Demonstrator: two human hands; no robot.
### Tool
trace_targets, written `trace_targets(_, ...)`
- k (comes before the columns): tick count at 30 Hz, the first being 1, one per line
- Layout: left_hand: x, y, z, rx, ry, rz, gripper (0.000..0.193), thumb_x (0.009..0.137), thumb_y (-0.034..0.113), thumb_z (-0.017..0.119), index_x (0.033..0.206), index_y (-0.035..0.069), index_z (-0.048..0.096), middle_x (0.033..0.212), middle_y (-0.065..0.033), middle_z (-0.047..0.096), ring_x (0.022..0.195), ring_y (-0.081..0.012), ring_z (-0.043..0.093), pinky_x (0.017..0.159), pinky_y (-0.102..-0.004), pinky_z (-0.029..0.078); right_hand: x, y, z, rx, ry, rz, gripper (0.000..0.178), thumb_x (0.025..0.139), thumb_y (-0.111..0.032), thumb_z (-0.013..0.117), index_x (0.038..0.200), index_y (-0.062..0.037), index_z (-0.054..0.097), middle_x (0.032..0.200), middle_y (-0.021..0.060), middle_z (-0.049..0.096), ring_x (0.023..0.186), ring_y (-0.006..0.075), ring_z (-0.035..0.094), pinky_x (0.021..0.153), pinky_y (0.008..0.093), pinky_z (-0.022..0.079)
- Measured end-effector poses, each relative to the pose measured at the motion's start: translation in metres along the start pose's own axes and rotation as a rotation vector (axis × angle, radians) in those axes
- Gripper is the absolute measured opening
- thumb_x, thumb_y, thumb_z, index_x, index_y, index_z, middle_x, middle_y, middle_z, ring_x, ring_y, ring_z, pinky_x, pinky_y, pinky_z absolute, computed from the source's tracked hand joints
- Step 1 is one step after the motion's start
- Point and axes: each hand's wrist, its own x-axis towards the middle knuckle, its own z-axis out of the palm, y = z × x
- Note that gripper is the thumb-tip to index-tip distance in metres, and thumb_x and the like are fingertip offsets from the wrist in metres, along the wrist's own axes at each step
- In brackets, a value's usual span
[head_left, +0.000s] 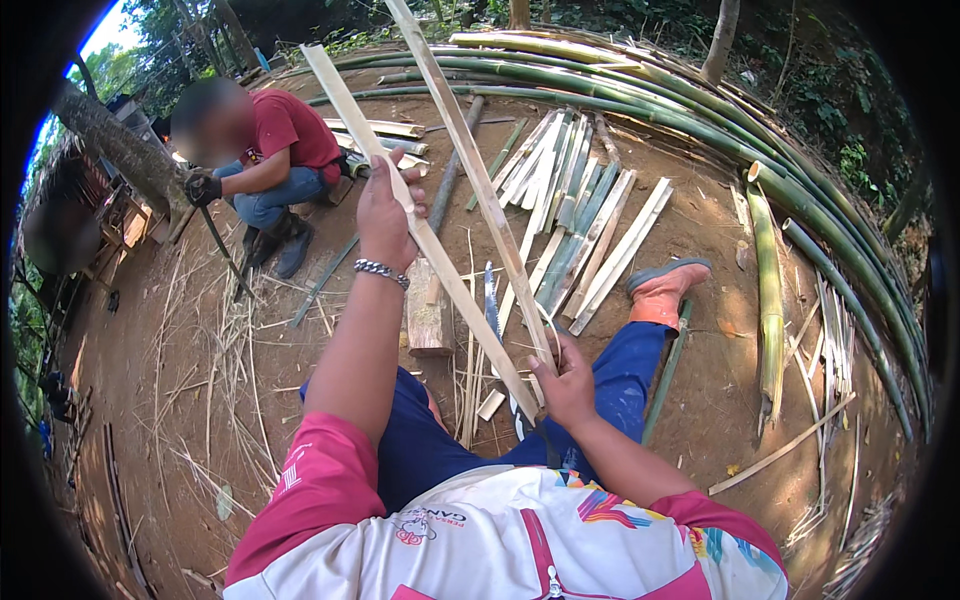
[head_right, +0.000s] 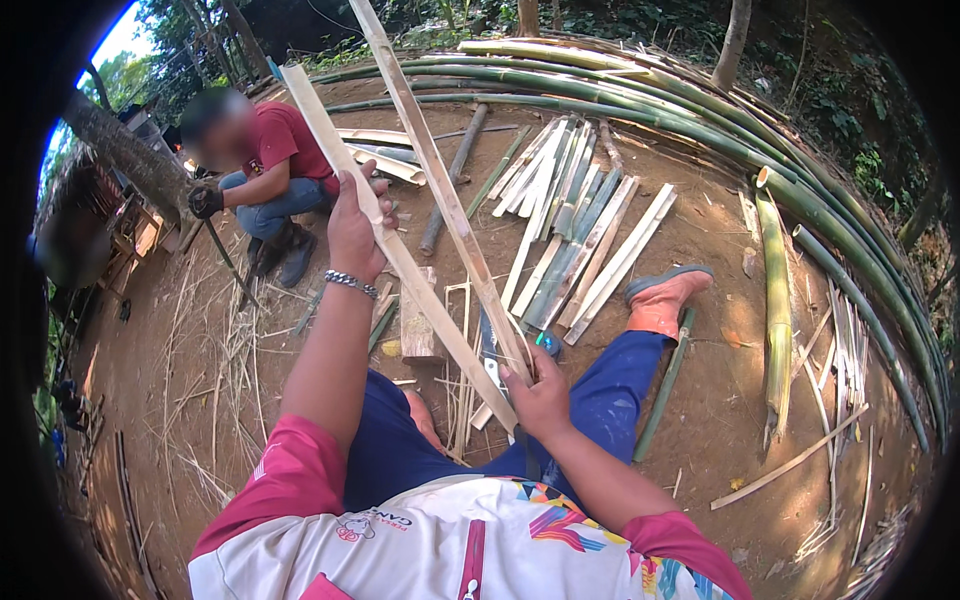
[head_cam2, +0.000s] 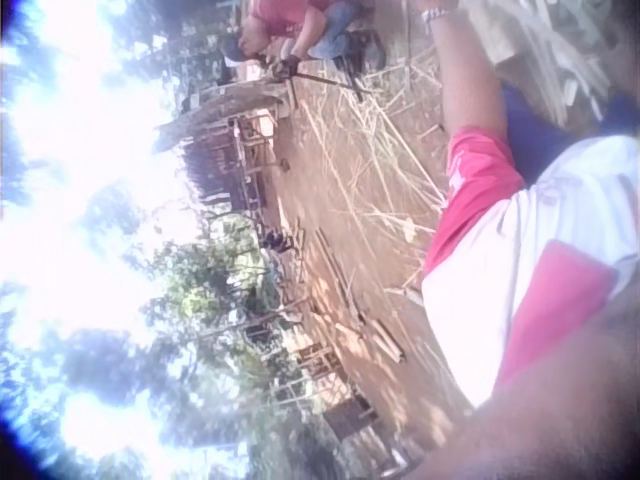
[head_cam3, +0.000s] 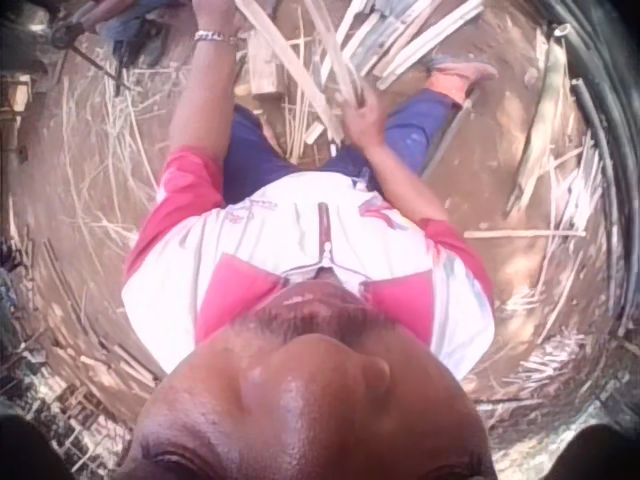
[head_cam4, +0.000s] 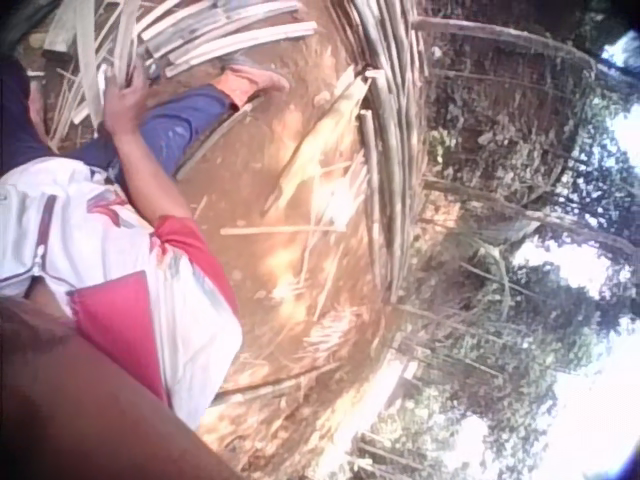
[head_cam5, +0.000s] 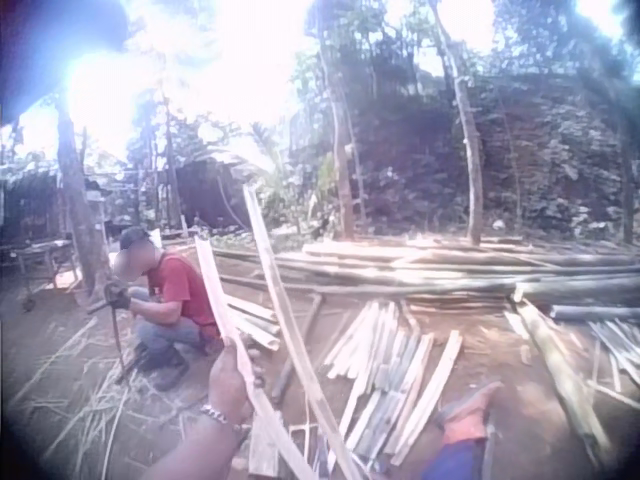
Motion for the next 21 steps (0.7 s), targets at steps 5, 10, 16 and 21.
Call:
trace_targets(5,-0.002,-0.001,0.003,-0.024,0.009,-0.002,0.067,0.1,0.06,0.05,0.137,0.004,0.049,0.097,-0.0079,0.065,0.08,-0.0144,0.065,0.063,-0.0278,0.053,-0.016,-0.003,0.008,0.119,-0.133,0.009,0.049,0.093,-0.004,0.068,0.138,0.0036,0.051,0.123,0.0111,0.064,0.112,0.0168,0.062,0.099,0.0312,0.047)
trace_targets(10,-0.004,0.002,-0.008,0.044,0.063,-0.05,0.067,0.099,0.063,0.048,0.134,0.005,0.051,0.1,-0.009,0.067,0.083,-0.0174,0.066,0.07,-0.0333,0.056,-0.022,0.0,0.01,0.08,-0.122,-0.021,0.047,0.092,-0.009,0.07,0.134,0.004,0.055,0.122,0.0139,0.066,0.11,0.0182,0.063,0.097,0.0323,0.048)
trace_targets(16,-0.001,0.0,-0.018,-0.039,0.074,-0.082,0.074,0.093,0.067,0.053,0.127,0.001,0.049,0.109,-0.0137,0.062,0.098,-0.0249,0.067,0.08,-0.0427,0.06,-0.027,0.004,0.014,-0.045,-0.11,-0.041,0.045,0.091,-0.013,0.073,0.131,0.0021,0.059,0.12,0.0148,0.067,0.109,0.019,0.064,0.096,0.0325,0.049)
trace_targets(21,0.001,0.001,-0.029,-0.081,0.098,-0.097,0.075,0.092,0.069,0.054,0.128,0.004,0.05,0.112,-0.0135,0.062,0.102,-0.0262,0.066,0.083,-0.043,0.059,-0.027,-0.002,0.021,-0.137,-0.135,-0.055,0.043,0.091,-0.009,0.071,0.131,0.0029,0.059,0.119,0.0123,0.066,0.108,0.018,0.062,0.096,0.0321,0.047)
